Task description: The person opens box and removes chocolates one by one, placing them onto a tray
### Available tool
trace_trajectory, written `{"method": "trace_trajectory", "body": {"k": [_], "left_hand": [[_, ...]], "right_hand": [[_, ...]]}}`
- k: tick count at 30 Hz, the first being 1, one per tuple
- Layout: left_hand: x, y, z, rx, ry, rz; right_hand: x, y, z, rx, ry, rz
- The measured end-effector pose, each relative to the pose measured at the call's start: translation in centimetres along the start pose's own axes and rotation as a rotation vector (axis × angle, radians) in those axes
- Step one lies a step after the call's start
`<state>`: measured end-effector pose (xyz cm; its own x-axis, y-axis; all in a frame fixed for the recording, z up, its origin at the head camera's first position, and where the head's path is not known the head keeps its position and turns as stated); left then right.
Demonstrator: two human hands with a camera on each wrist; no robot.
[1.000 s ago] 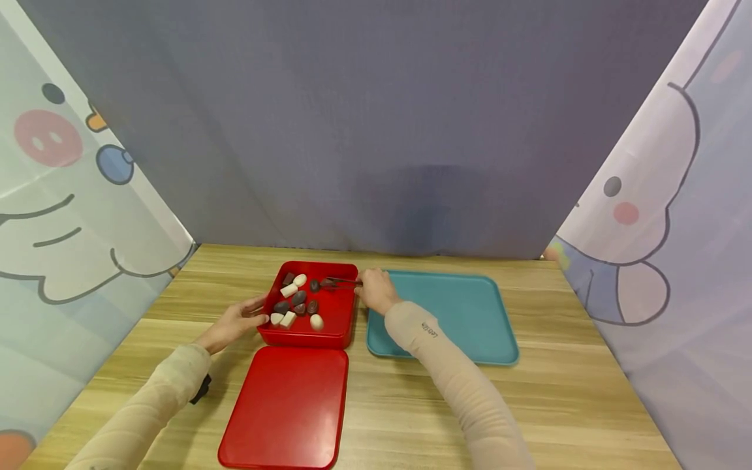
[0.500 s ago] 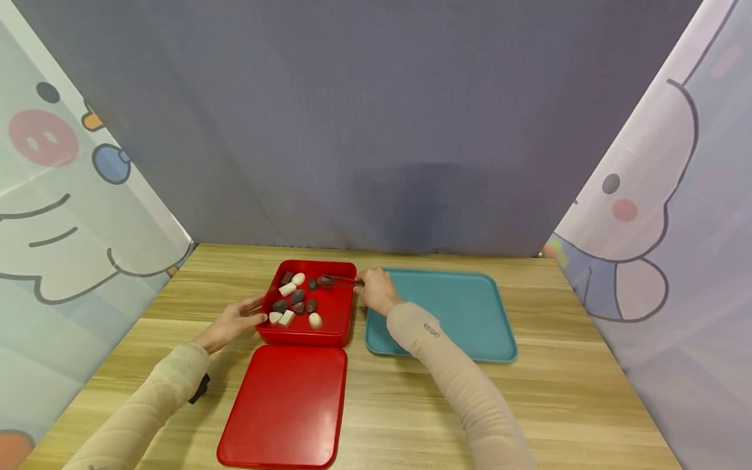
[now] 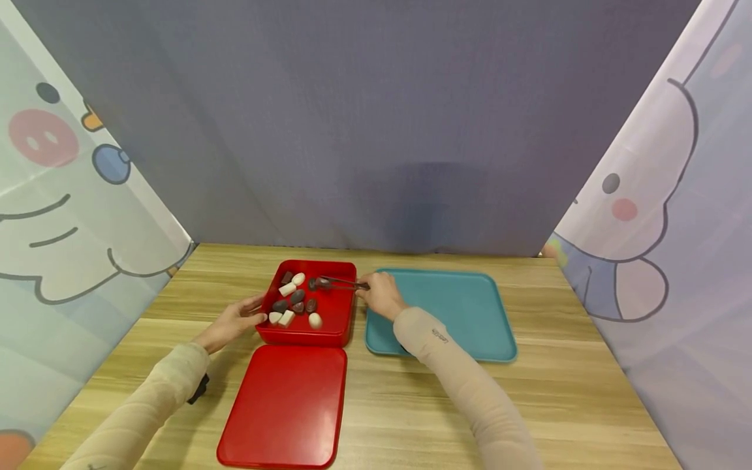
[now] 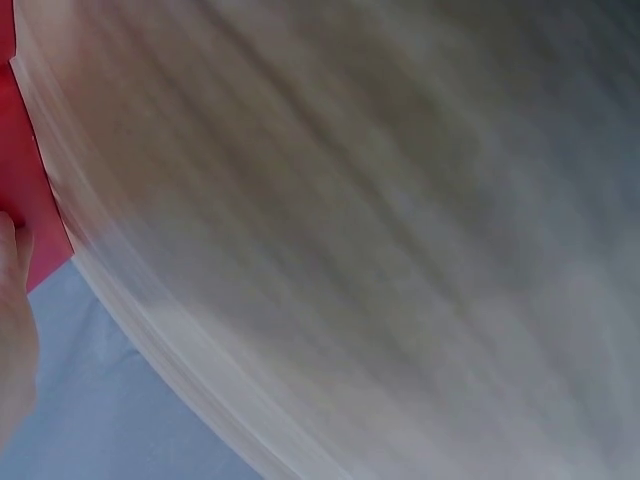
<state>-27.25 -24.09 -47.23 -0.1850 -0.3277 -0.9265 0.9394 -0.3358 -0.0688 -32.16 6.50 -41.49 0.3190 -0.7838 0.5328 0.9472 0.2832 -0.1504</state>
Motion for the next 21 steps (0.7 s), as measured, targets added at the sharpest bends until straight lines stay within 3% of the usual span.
{"method": "trace_trajectory", "body": {"k": [9, 21], "left_hand": [[0.0, 0.0, 0.0, -0.007, -0.005, -0.007], [0.1, 0.0, 0.1, -0.018, 0.004, -0.018]], "right_hand": [[-0.5, 0.7, 0.6, 0.045, -0.074, -0.074], [-0.9, 1.8, 2.0, 0.012, -0.128, -0.054]]}}
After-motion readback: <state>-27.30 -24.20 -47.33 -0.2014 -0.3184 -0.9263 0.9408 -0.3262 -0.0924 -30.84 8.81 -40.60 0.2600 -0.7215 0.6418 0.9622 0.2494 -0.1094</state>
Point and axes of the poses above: each hand's wrist, its own y-axis away from the middle knuckle, its own z-axis out of the back of the hand, x = y × z, the point moved 5 cm from there along -y, towards the middle knuckle, and after that the axes turned 8 degrees about -z, right-handed, at the moved point
